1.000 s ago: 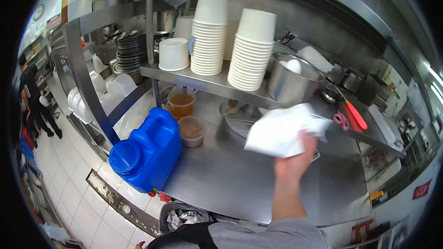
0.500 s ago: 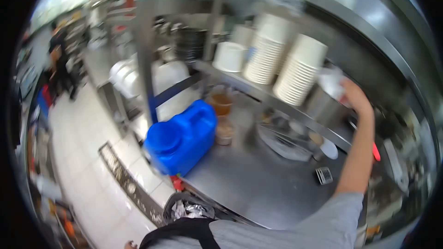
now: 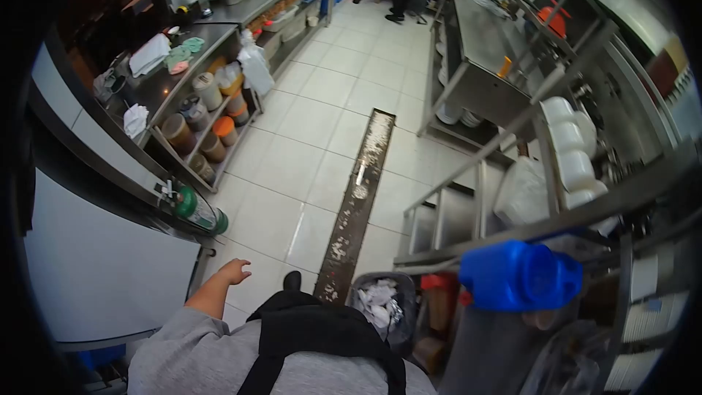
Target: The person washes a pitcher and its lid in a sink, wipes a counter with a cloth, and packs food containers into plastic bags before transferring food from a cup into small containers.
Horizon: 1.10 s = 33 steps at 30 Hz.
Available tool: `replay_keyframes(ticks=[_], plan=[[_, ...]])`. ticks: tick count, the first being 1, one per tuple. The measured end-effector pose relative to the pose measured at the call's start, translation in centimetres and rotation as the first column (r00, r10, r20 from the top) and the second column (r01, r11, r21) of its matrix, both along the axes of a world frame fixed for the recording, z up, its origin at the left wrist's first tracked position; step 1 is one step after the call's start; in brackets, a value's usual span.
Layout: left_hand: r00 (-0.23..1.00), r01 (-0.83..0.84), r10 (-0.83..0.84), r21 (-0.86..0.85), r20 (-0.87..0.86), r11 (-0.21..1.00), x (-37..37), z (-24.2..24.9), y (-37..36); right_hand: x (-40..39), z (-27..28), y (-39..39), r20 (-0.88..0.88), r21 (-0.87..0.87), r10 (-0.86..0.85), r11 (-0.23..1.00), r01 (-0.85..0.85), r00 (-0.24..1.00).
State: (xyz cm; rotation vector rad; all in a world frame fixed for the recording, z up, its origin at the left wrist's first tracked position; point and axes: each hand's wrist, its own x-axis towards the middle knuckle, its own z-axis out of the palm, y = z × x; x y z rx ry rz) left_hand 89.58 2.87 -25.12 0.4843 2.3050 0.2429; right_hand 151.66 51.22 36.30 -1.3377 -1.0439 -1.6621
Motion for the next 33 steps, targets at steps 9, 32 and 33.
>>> replay_keyframes(ticks=[9,32,33], plan=[[0.957,-0.230,0.259,0.210,-0.128,0.950,-13.4,2.4,-8.4,-33.8,-7.6,-7.1,-0.108,-0.664,0.900,0.250,-0.704,0.421],[0.803,-0.234,0.292,0.177,-0.519,0.956,-47.1,16.6,1.3,-99.8,-25.9,0.9,-0.567,-0.787,0.798,-0.599,0.152,0.206],[0.770,-0.255,0.303,0.165,-0.562,0.953,-49.6,17.9,1.1,-103.7,-24.9,0.0,-0.504,-0.844,0.860,-0.509,0.169,0.074]])
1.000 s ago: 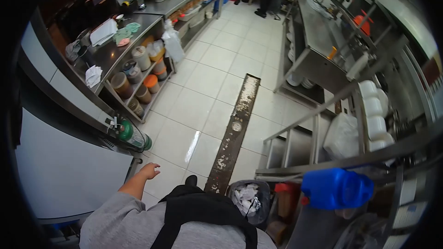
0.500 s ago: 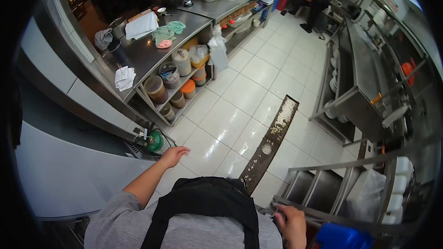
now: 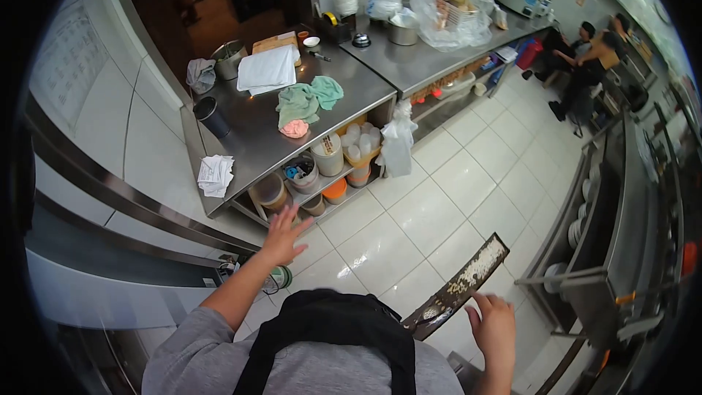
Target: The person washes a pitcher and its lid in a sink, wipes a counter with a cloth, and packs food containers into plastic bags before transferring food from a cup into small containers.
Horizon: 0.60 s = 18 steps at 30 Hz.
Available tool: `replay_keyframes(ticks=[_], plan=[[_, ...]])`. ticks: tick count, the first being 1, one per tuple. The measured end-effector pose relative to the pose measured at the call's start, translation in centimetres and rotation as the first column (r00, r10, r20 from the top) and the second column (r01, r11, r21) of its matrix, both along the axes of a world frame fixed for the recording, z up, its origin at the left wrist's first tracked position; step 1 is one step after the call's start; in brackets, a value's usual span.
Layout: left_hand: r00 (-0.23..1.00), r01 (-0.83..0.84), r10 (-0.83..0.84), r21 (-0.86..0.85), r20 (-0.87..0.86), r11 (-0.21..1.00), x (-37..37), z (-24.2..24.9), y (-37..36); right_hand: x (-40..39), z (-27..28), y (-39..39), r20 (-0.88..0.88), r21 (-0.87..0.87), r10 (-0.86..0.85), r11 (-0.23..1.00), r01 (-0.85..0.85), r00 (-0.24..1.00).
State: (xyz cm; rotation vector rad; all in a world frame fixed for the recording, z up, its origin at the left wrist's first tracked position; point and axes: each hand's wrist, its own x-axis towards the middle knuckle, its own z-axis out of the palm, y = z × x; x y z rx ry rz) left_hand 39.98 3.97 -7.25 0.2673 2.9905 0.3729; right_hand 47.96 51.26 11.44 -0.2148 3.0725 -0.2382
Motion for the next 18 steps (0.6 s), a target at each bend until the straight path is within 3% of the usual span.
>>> replay_keyframes(ticks=[4,5,7,8,10,12,14,15,16,18], plan=[[0.943,-0.179,0.196,0.086,-0.268,0.980,-9.0,3.9,-1.0,-13.3,2.2,-6.9,-0.154,-0.218,0.327,0.909,-0.355,0.932],[0.946,-0.190,0.210,0.101,-0.248,0.976,-11.3,4.6,-1.4,-15.9,2.6,-8.7,-0.165,-0.256,0.378,0.876,-0.410,0.911],[0.884,-0.114,0.199,0.217,-0.423,0.970,-17.0,5.6,-2.7,-20.6,2.8,-11.6,-0.173,-0.326,0.459,0.808,-0.491,0.871],[0.886,-0.119,0.205,0.222,-0.416,0.968,-20.3,5.0,-3.5,-22.8,2.2,-11.9,-0.165,-0.324,0.463,0.808,-0.492,0.871],[0.971,-0.134,0.204,0.425,-0.123,0.895,-27.6,4.1,-5.0,-27.4,0.9,-12.1,-0.079,-0.300,0.484,0.822,-0.484,0.871],[0.977,-0.158,0.205,0.427,-0.065,0.891,-34.8,3.5,-4.8,-31.4,-0.9,-10.8,-0.027,-0.254,0.418,0.876,-0.410,0.908],[0.945,-0.161,0.183,0.103,-0.270,0.982,-41.9,1.1,-4.5,-34.6,-1.9,-9.2,0.027,-0.097,0.236,0.968,-0.233,0.971],[0.953,-0.251,0.218,-0.146,-0.210,0.957,-44.7,0.5,-4.1,-36.1,-1.9,-8.6,0.071,-0.117,0.184,0.978,-0.175,0.980],[0.956,-0.242,0.212,-0.139,-0.202,0.960,-47.0,0.0,-3.3,-37.2,-2.1,-8.1,0.079,-0.110,0.175,0.980,-0.166,0.981],[0.921,-0.385,0.390,-0.200,-0.011,0.901,-51.5,-0.8,-1.3,-39.4,-3.1,-7.2,0.153,-0.223,0.007,0.974,0.027,0.988]])
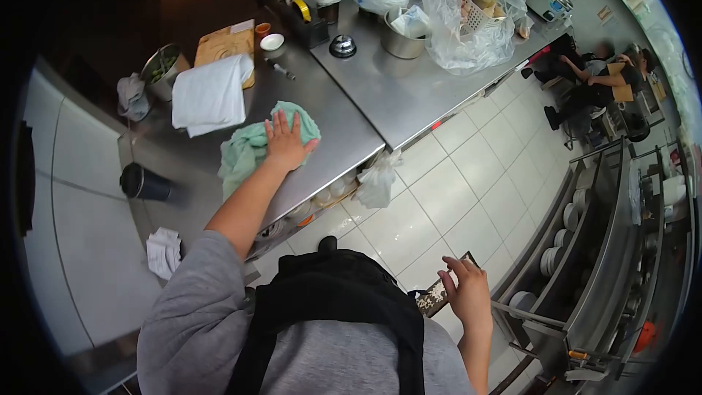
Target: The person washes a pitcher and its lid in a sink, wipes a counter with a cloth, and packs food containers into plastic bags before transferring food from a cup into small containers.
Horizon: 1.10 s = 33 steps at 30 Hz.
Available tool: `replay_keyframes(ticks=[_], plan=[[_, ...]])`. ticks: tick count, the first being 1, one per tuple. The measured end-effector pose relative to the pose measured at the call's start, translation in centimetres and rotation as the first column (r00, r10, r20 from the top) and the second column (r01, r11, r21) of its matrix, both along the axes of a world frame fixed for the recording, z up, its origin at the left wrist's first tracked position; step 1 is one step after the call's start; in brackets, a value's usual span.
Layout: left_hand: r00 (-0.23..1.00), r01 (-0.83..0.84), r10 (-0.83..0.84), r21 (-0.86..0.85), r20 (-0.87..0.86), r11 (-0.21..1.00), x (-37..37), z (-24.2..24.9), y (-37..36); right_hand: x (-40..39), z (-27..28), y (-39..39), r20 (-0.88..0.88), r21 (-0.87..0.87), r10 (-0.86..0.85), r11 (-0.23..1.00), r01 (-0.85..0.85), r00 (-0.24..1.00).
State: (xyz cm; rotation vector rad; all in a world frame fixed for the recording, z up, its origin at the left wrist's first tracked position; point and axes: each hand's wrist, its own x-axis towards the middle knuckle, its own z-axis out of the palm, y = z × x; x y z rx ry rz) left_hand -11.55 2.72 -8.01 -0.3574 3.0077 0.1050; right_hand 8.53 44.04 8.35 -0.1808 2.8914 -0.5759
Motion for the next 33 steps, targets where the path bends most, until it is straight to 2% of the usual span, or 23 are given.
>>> replay_keyframes(ticks=[2,4,6,7,9,12,14,15,17,18,20,21,22,24,28,30,31,33], plan=[[0.999,0.023,-0.024,0.043,0.024,0.999,-4.0,-0.6,2.6,-2.0,-1.1,0.4,0.007,-0.008,-0.031,0.999,0.031,0.999],[0.969,0.246,-0.239,0.110,-0.069,0.963,-6.1,-0.7,5.8,-4.1,-1.9,0.7,0.103,-0.034,-0.020,0.999,0.024,0.995],[0.924,0.382,-0.373,0.165,-0.084,0.909,-5.8,-1.0,8.8,-7.1,-2.1,0.8,0.160,-0.054,-0.046,0.997,0.055,0.986],[0.889,0.438,-0.400,0.161,-0.224,0.884,-4.8,-2.1,9.7,-8.9,-2.4,1.2,0.163,-0.057,-0.032,0.997,0.042,0.986],[0.819,0.531,-0.436,0.207,-0.372,0.822,-2.7,-2.0,10.4,-13.0,-2.6,1.8,0.162,-0.012,0.003,1.000,-0.001,0.987],[0.820,0.549,-0.449,0.270,-0.355,0.791,-1.9,-2.2,10.4,-19.9,-3.8,2.6,0.072,-0.062,0.126,0.991,-0.122,0.989],[0.949,0.247,-0.313,0.725,-0.046,0.643,-3.2,-0.9,9.8,-24.6,-4.1,2.5,0.070,-0.085,0.165,0.984,-0.159,0.984],[0.949,0.244,-0.311,0.721,-0.041,0.649,-4.6,-0.4,9.0,-27.0,-4.4,2.5,0.074,-0.092,0.231,0.970,-0.224,0.970],[0.971,0.160,0.023,0.716,-0.238,0.680,-8.5,0.5,8.2,-31.5,-5.2,3.1,0.102,-0.097,0.332,0.942,-0.323,0.938],[0.973,0.165,0.010,0.718,-0.232,0.676,-10.9,1.1,9.0,-33.7,-5.7,3.5,0.108,-0.097,0.319,0.946,-0.309,0.942],[0.923,0.183,0.064,0.582,-0.379,0.792,-15.1,2.0,10.8,-37.9,-6.8,4.0,0.085,-0.022,0.461,0.887,-0.461,0.883],[0.963,0.244,-0.194,0.295,-0.189,0.924,-16.5,-0.8,12.5,-39.9,-7.4,4.4,0.093,-0.024,0.453,0.891,-0.453,0.887],[0.963,0.246,-0.198,0.299,-0.182,0.922,-17.7,-0.8,14.5,-41.7,-7.9,4.9,0.037,-0.050,0.475,0.880,-0.473,0.879],[0.916,0.392,-0.356,0.220,-0.187,0.893,-20.1,-0.6,19.3,-44.7,-8.6,5.8,-0.012,-0.080,0.489,0.869,-0.489,0.872],[0.870,0.492,-0.467,0.261,-0.158,0.830,-27.5,0.0,27.2,-48.0,-10.2,8.9,0.005,-0.110,0.425,0.900,-0.422,0.905],[0.801,0.581,-0.595,0.317,-0.062,0.750,-31.9,0.5,30.9,-48.7,-11.4,11.0,0.025,-0.111,0.382,0.920,-0.377,0.924],[0.791,0.597,-0.608,0.312,-0.069,0.740,-33.9,0.5,32.8,-48.9,-11.8,12.0,0.017,-0.107,0.366,0.926,-0.362,0.930],[0.753,0.590,-0.658,0.426,0.016,0.686,-37.2,0.7,35.7,-49.0,-12.6,14.0,0.057,-0.131,0.305,0.946,-0.296,0.951]])
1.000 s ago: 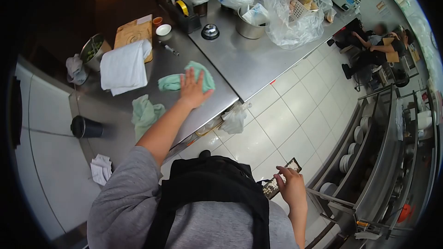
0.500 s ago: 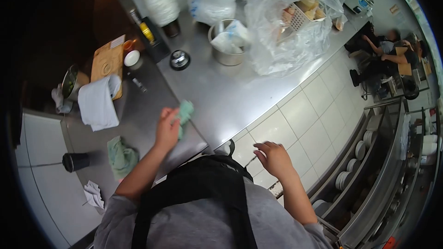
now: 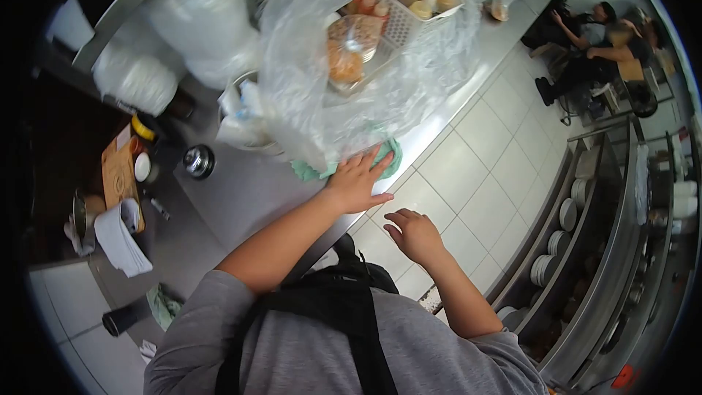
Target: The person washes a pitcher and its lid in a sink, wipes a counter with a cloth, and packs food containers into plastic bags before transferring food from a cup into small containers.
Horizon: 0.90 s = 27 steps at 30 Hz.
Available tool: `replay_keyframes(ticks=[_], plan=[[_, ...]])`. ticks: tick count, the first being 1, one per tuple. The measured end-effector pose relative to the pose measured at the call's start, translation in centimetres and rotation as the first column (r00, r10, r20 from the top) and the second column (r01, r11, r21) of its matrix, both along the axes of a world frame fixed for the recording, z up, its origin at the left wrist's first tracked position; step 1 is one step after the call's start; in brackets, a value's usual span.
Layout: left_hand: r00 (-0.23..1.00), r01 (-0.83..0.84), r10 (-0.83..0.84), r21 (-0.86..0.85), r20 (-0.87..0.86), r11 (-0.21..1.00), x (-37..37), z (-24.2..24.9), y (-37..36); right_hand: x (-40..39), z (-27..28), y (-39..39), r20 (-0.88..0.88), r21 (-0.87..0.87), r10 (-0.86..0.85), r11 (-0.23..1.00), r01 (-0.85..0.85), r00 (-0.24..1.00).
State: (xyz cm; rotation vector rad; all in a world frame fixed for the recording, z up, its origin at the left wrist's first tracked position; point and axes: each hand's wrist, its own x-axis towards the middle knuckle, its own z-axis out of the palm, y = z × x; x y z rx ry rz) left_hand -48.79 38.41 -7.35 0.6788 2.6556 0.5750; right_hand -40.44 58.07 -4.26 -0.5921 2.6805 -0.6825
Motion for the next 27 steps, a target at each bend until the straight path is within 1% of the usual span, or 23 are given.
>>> replay_keyframes(ticks=[1,3,4,5,6,7,8,9,10,11,12,13,15,16,17,19,20,21,22,23,24,25,27], plan=[[1.000,0.024,-0.024,-0.001,-0.015,1.000,-1.2,-0.1,0.8,0.1,-0.6,1.0,-0.015,-0.001,-0.024,1.000,0.024,1.000],[0.997,-0.006,0.002,0.051,0.083,0.999,-2.9,-0.3,2.1,0.5,-2.8,3.3,0.173,0.021,-0.242,0.970,0.243,0.955],[0.998,-0.016,0.014,0.028,0.063,0.999,-3.4,-0.4,2.4,1.2,-4.9,4.8,0.201,0.020,-0.332,0.942,0.335,0.922],[0.999,-0.002,0.000,0.028,0.043,1.000,-3.9,-0.2,2.5,2.4,-8.1,7.0,0.178,0.031,-0.384,0.923,0.384,0.906],[0.999,-0.028,0.027,0.039,0.023,0.999,-3.8,-0.1,2.6,4.4,-11.6,9.5,0.163,0.042,-0.434,0.900,0.434,0.886],[0.999,-0.050,0.049,0.048,0.010,0.998,-3.3,-0.1,2.5,7.0,-14.6,12.0,0.192,0.226,-0.458,0.881,0.415,0.868],[0.996,-0.072,0.070,0.043,0.061,0.996,-3.1,0.4,2.5,10.4,-17.8,14.9,0.221,0.400,-0.492,0.833,0.382,0.842],[0.998,-0.041,0.039,0.040,0.050,0.998,-2.5,-0.1,2.3,14.5,-22.0,18.7,0.371,0.557,-0.411,0.816,0.155,0.833],[0.995,-0.077,0.077,0.007,-0.069,0.997,-2.4,-1.1,2.0,19.3,-24.6,21.2,0.451,0.666,-0.514,0.738,0.108,0.730],[0.974,-0.122,0.117,-0.013,-0.191,0.992,-2.6,-1.8,1.8,26.9,-33.3,27.2,0.453,0.686,-0.385,0.727,-0.038,0.804],[0.954,-0.142,0.119,-0.065,-0.275,0.988,-2.4,-2.3,1.6,30.7,-31.2,27.2,0.495,0.689,-0.423,0.723,-0.046,0.759],[0.930,-0.169,0.120,-0.115,-0.346,0.979,-2.0,-2.8,1.4,35.0,-31.3,28.3,0.627,0.644,-0.422,0.754,-0.130,0.655],[0.979,-0.199,0.195,-0.089,-0.058,0.976,-0.8,0.3,0.8,39.5,-26.0,27.1,0.714,0.549,-0.427,0.833,-0.066,0.554],[0.970,-0.217,0.201,-0.114,-0.137,0.969,-0.3,-0.9,0.5,42.5,-27.4,28.3,0.682,0.588,-0.478,0.808,-0.027,0.553],[0.953,-0.238,0.203,-0.142,-0.223,0.961,0.2,-1.9,-0.2,45.9,-28.5,28.8,0.616,0.657,-0.557,0.754,0.028,0.556],[0.982,-0.189,0.182,-0.243,-0.051,0.952,0.3,-1.1,-2.0,50.4,-32.5,30.2,0.506,0.737,-0.654,0.666,0.112,0.562],[0.981,-0.193,0.182,-0.251,-0.069,0.949,0.7,0.6,-2.4,50.9,-34.0,30.8,0.505,0.727,-0.648,0.675,0.124,0.570],[0.987,-0.155,0.134,-0.271,-0.094,0.950,1.2,3.2,-2.8,50.6,-35.6,31.6,0.537,0.684,-0.612,0.719,0.126,0.581],[0.989,-0.120,0.089,-0.292,-0.119,0.949,1.5,4.5,-3.0,49.4,-36.4,32.3,0.566,0.638,-0.572,0.760,0.124,0.594],[0.981,-0.120,0.076,-0.248,-0.178,0.961,1.5,3.8,-3.3,48.3,-37.3,33.5,0.517,0.545,-0.477,0.824,0.157,0.711],[0.970,-0.116,0.067,-0.203,-0.236,0.972,1.6,2.5,-3.6,43.5,-31.3,32.7,0.510,0.508,-0.583,0.797,0.326,0.633],[0.963,-0.118,0.069,-0.177,-0.259,0.977,1.5,1.1,-4.0,36.5,-21.8,30.4,0.503,0.460,-0.672,0.741,0.490,0.544],[0.952,-0.127,0.078,-0.150,-0.296,0.980,0.8,-0.1,-2.9,32.5,-23.3,32.5,0.454,0.427,-0.738,0.673,0.605,0.500]])
